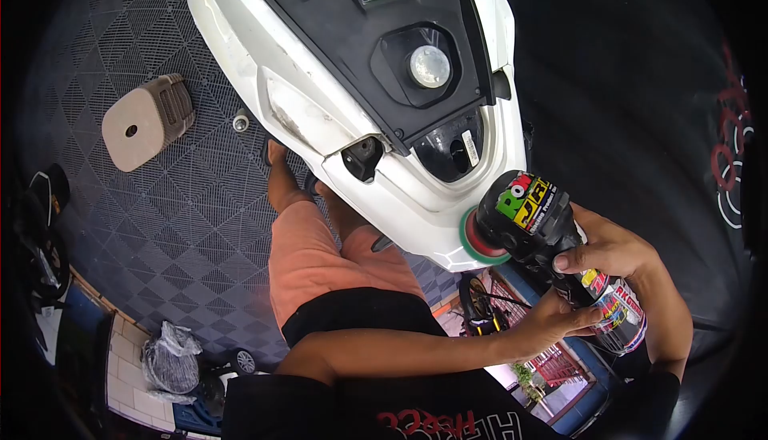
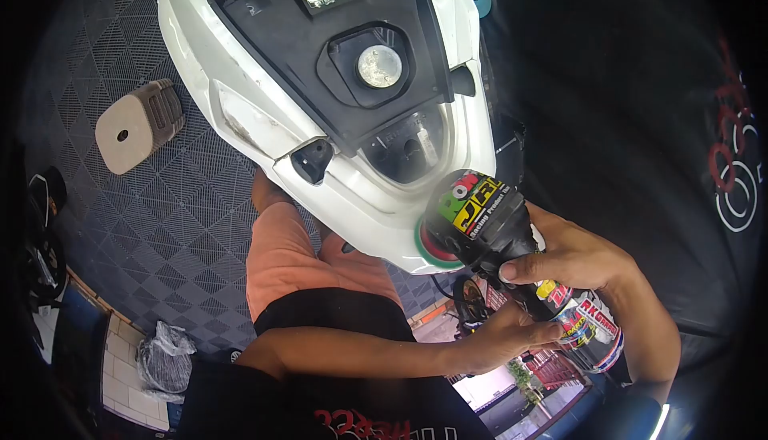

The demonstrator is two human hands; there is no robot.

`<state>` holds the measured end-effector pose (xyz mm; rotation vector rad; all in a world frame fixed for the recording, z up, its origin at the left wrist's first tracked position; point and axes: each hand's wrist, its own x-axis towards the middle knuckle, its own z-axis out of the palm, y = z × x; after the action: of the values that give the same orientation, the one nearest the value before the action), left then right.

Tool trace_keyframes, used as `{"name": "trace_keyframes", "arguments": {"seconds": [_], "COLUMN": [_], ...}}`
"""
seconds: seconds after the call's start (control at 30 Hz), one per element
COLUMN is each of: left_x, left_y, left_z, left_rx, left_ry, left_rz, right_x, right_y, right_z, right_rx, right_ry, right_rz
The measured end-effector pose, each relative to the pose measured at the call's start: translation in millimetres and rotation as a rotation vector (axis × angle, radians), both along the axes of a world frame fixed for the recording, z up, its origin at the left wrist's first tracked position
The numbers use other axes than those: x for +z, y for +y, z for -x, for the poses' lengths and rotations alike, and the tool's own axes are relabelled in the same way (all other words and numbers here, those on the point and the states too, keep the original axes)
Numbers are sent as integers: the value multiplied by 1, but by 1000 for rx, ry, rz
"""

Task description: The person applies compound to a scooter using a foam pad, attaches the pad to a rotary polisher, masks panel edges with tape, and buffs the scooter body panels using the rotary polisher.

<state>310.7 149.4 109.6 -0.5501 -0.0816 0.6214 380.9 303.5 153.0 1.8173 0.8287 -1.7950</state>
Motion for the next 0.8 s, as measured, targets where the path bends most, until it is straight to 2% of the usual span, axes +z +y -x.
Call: {"name": "trace_keyframes", "arguments": {"seconds": [0.07,0.27,0.43,0.67,0.8], "left_x": [4,-7,-15,-8,-17], "left_y": [2,6,0,-3,-6], "left_z": [4,18,13,6,18], "left_rx": [-9,20,10,11,1], "left_ry": [-4,21,27,-88,-38], "left_rz": [78,-10,-117,-19,-71], "right_x": [-3,-11,-9,1,-10], "right_y": [0,-2,-8,-4,-8], "right_z": [3,8,3,11,14], "right_rx": [12,-89,-21,-26,-23], "right_ry": [-4,3,15,-58,21], "right_rz": [9,25,-9,-27,-8]}}
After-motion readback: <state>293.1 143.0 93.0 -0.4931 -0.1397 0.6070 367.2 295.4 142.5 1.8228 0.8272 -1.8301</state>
